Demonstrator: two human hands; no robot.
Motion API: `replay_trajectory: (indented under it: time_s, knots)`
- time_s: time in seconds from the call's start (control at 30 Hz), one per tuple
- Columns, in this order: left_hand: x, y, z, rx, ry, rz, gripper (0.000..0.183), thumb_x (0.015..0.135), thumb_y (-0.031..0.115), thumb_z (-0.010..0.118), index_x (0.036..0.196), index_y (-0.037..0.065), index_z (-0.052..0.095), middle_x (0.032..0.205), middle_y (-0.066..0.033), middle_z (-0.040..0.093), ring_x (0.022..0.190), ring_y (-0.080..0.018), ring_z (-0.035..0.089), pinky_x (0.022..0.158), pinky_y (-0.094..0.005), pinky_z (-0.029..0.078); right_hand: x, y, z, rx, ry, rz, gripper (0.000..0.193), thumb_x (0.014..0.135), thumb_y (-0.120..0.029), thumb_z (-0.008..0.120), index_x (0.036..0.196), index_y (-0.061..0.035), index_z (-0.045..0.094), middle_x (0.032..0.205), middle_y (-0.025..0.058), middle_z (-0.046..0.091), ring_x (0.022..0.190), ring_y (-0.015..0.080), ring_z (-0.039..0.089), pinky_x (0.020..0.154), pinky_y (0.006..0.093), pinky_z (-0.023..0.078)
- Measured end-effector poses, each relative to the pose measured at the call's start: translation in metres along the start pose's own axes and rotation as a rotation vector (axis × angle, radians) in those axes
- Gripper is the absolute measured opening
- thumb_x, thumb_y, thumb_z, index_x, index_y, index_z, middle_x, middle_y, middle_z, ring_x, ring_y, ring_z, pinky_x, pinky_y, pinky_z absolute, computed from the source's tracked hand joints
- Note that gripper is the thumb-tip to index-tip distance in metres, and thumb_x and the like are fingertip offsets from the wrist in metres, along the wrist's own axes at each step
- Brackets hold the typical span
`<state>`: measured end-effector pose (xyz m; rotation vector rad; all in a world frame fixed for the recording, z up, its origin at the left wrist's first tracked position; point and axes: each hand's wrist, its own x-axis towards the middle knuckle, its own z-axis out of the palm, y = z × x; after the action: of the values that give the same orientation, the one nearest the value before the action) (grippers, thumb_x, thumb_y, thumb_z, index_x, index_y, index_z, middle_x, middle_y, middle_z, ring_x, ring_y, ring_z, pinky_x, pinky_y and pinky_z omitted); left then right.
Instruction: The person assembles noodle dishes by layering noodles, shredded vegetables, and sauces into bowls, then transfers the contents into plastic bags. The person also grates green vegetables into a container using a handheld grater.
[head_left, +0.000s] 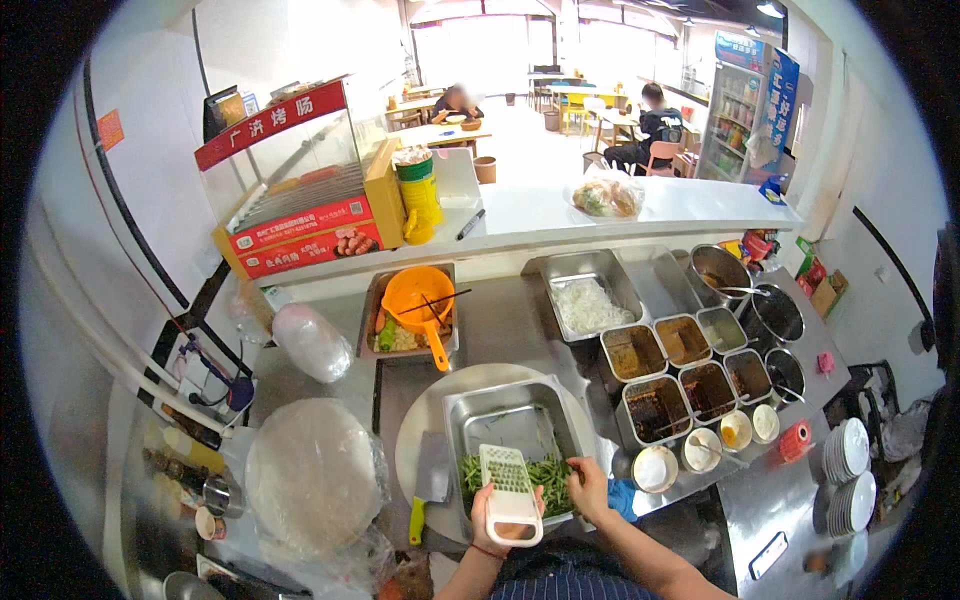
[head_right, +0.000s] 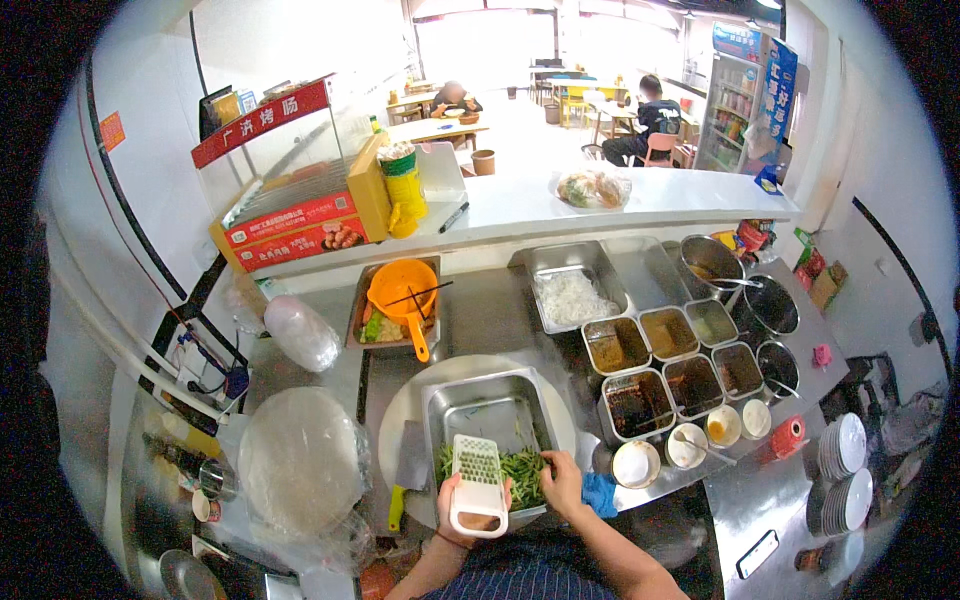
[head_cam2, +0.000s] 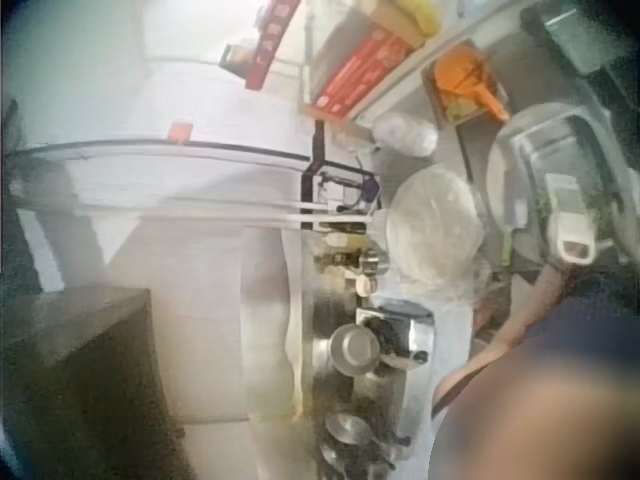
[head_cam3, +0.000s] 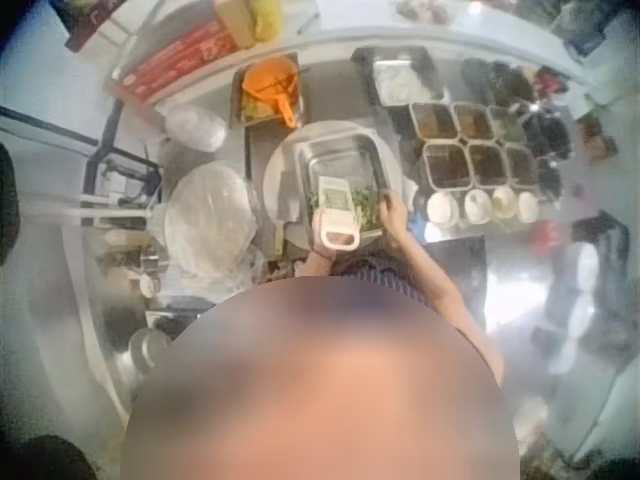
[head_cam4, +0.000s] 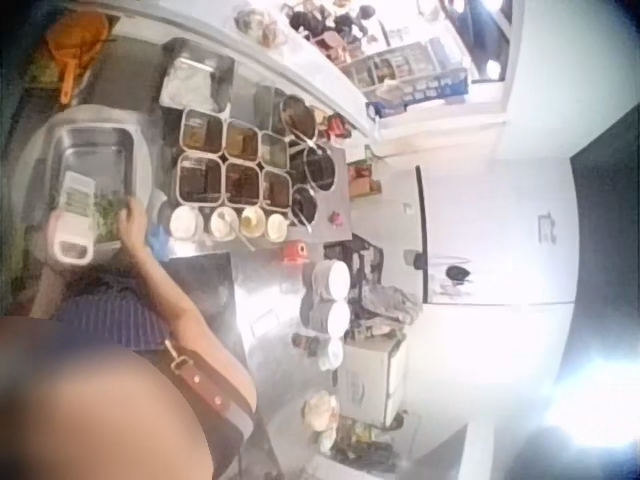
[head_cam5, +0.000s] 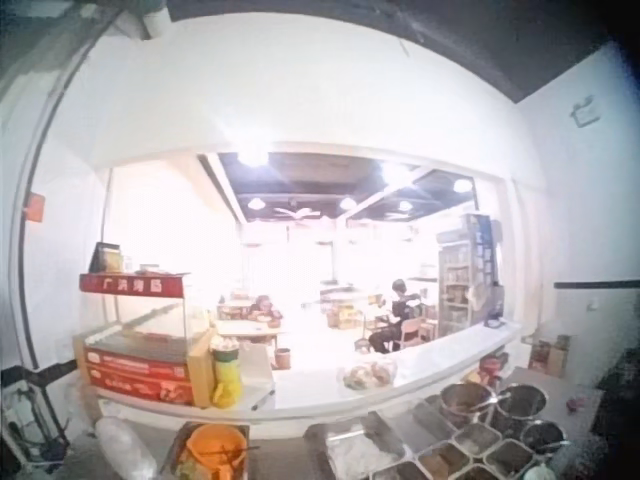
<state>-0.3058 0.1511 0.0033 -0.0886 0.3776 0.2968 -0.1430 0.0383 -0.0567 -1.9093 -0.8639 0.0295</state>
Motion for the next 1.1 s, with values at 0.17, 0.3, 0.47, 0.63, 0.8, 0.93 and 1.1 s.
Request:
replay_trajectory:
  time_s: [0.17, 0.3, 0.47, 0.63, 0.8, 0.93, 1.1]
  knots:
    - [0.008, 0.010, 0.001, 0.138, 0.046, 0.011, 0.062, 0.086, 0.039, 0.045, 0.131, -0.002, 0.034, 0.122, -0.0279, 0.046, 0.113, -0.0456, 0.047, 0.094, -0.0573, 0.040, -0.003, -0.004, -0.008, 0.112, -0.007, 0.223, 0.024, 0.078, 0.000, 0.049, 0.096, 0.0003, 0.063, 0.082, 0.0137, 0.059, 0.071, 0.0234, 0.057, 0.065, 0.0312, 0.046]
    - [0.033, 0.024, -0.018, 0.224, 0.124, 0.168, 0.045, 0.095, 0.026, 0.040, 0.128, -0.004, 0.035, 0.126, -0.0223, 0.046, 0.115, -0.0368, 0.048, 0.098, -0.0530, 0.040, -0.025, 0.005, -0.013, 0.272, 0.056, 0.369, 0.026, 0.084, -0.001, 0.043, 0.100, 0.0001, 0.064, 0.079, 0.0036, 0.060, 0.062, 0.0096, 0.052, 0.057, 0.0243, 0.042]
    - [0.104, 0.034, -0.046, -0.337, 0.172, 0.166, 0.031, 0.098, 0.018, 0.040, 0.122, -0.002, 0.039, 0.121, -0.0214, 0.048, 0.116, -0.0294, 0.049, 0.094, -0.0409, 0.049, -0.058, 0.008, -0.036, 0.384, 0.121, 0.538, 0.025, 0.084, -0.002, 0.043, 0.100, 0.0005, 0.063, 0.078, 0.0051, 0.060, 0.064, 0.0108, 0.054, 0.059, 0.0246, 0.044]
    - [0.166, 0.035, -0.019, -0.306, 0.137, 0.283, 0.026, 0.098, 0.018, 0.041, 0.109, -0.005, 0.046, 0.103, -0.0164, 0.055, 0.097, -0.0251, 0.057, 0.090, -0.0375, 0.051, -0.099, 0.016, -0.056, 0.295, 0.237, 0.688, 0.023, 0.086, -0.003, 0.043, 0.098, 0.0011, 0.063, 0.079, 0.0046, 0.060, 0.064, 0.0110, 0.054, 0.057, 0.0247, 0.045]
    - [0.174, 0.059, -0.010, 0.463, 0.313, -0.004, 0.047, 0.091, 0.016, 0.054, 0.127, -0.009, 0.037, 0.111, -0.0209, 0.052, 0.093, -0.0292, 0.059, 0.088, -0.0354, 0.054, -0.127, -0.007, -0.067, 0.308, 0.344, 0.763, 0.023, 0.088, -0.004, 0.042, 0.097, -0.0016, 0.063, 0.077, 0.0016, 0.058, 0.063, 0.0070, 0.051, 0.054, 0.0205, 0.040]
    - [0.105, 0.059, 0.033, 1.520, 0.109, 0.054, 0.041, 0.088, 0.012, 0.056, 0.126, 0.000, 0.046, 0.113, -0.0121, 0.057, 0.083, -0.0188, 0.061, 0.075, -0.0291, 0.053, -0.141, -0.014, -0.071, 0.355, 0.432, 0.827, 0.023, 0.090, -0.005, 0.042, 0.098, -0.0035, 0.063, 0.075, -0.0001, 0.057, 0.062, 0.0052, 0.048, 0.053, 0.0192, 0.038]
    - [0.038, 0.027, 0.035, 2.152, -0.294, 0.578, 0.035, 0.087, 0.016, 0.054, 0.122, 0.008, 0.054, 0.110, -0.0093, 0.062, 0.089, -0.0185, 0.063, 0.070, -0.0316, 0.051, -0.123, -0.020, -0.063, 0.363, 0.347, 0.776, 0.022, 0.089, -0.004, 0.042, 0.098, -0.0018, 0.063, 0.077, 0.0007, 0.057, 0.065, 0.0070, 0.051, 0.058, 0.0211, 0.042]
